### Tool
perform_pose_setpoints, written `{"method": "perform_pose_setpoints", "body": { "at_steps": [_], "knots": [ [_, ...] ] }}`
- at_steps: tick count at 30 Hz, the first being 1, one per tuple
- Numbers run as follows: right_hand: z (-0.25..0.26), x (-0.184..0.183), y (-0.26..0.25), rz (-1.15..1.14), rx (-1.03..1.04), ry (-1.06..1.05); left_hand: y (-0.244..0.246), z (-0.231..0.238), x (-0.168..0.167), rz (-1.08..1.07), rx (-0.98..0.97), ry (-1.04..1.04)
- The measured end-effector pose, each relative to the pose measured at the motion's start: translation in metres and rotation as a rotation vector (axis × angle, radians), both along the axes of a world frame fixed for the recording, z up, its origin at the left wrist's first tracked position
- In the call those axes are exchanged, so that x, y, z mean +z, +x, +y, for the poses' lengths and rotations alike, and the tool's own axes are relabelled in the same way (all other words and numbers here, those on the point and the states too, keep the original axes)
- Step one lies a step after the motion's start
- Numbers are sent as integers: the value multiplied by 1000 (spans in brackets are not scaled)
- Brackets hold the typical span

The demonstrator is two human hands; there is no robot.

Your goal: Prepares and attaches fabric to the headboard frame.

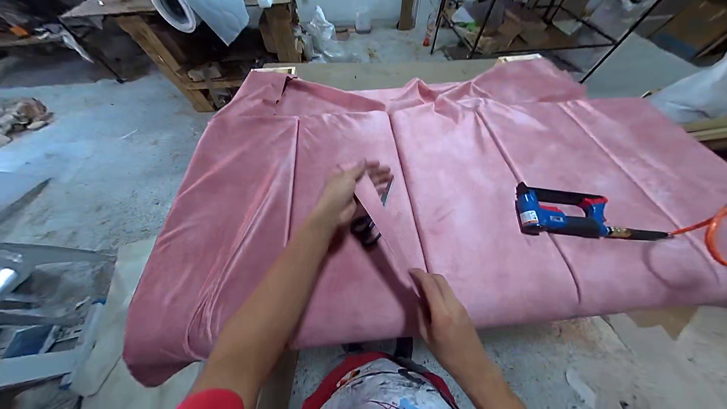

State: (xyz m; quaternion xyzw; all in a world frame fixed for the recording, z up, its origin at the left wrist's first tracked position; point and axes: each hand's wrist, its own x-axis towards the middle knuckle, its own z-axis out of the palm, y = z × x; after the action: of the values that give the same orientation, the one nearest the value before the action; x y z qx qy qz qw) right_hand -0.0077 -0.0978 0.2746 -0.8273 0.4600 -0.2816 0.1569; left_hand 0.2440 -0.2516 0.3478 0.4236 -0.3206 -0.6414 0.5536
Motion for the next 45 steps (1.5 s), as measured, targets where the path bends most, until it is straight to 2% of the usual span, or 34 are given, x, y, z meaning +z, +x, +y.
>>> {"method": "perform_pose_setpoints", "body": {
  "at_steps": [2, 3, 4, 5, 7, 8, 9, 11, 13, 15, 17, 21, 24, 27, 30, 34, 38, 40, 42, 43, 45],
  "knots": [
    [9, -10, 17, 34, -30, -25, 21, -31, 12, -146, -136, -57],
    [13, -13, 26, 80, -51, -23, 30, -43, 19, -296, -201, -50],
    [16, -12, 33, 144, -54, 24, 41, -52, 23, -554, -237, -10],
    [22, -10, 37, 221, -40, 109, 50, -55, 26, -912, -246, 76],
    [31, -4, 34, 331, 20, 254, 58, -38, 31, -1589, -291, 266],
    [33, -5, 29, 329, 43, 230, 55, -18, 30, -1766, -232, 287],
    [34, -8, 22, 285, 55, 169, 51, 8, 26, -1819, -145, 203],
    [26, -18, 10, 175, 107, 41, 25, 70, 6, -1723, -91, -71],
    [11, -28, 0, 188, 258, 2, -10, 124, -39, -1524, -218, -321],
    [-3, -39, -9, 275, 420, 18, -34, 151, -90, -1478, -331, -403],
    [-12, -43, -19, 324, 520, 25, -42, 159, -111, -1554, -353, -361],
    [-25, -41, -40, 333, 584, 2, -46, 159, -110, -1650, -375, -302],
    [-35, -30, -46, 340, 514, -55, -47, 158, -115, -1689, -326, -331],
    [-33, -27, -30, 300, 534, -76, -46, 158, -114, -1679, -348, -326],
    [-29, -44, -24, 322, 618, -59, -47, 159, -115, -1678, -350, -324],
    [-35, -40, -36, 379, 569, -90, -46, 158, -115, -1694, -350, -320],
    [-28, -43, -23, 323, 590, -97, -47, 158, -113, -1682, -369, -317],
    [-27, -40, -22, 189, 474, -107, -47, 158, -114, -1706, -361, -329],
    [-32, -30, -11, 56, 165, -198, -46, 157, -109, -1747, -361, -323],
    [-31, -25, -2, 76, 51, -151, -46, 155, -103, -1754, -393, -314],
    [-31, -19, 19, 182, -6, 62, -45, 146, -86, -1758, -471, -305]
  ]
}}
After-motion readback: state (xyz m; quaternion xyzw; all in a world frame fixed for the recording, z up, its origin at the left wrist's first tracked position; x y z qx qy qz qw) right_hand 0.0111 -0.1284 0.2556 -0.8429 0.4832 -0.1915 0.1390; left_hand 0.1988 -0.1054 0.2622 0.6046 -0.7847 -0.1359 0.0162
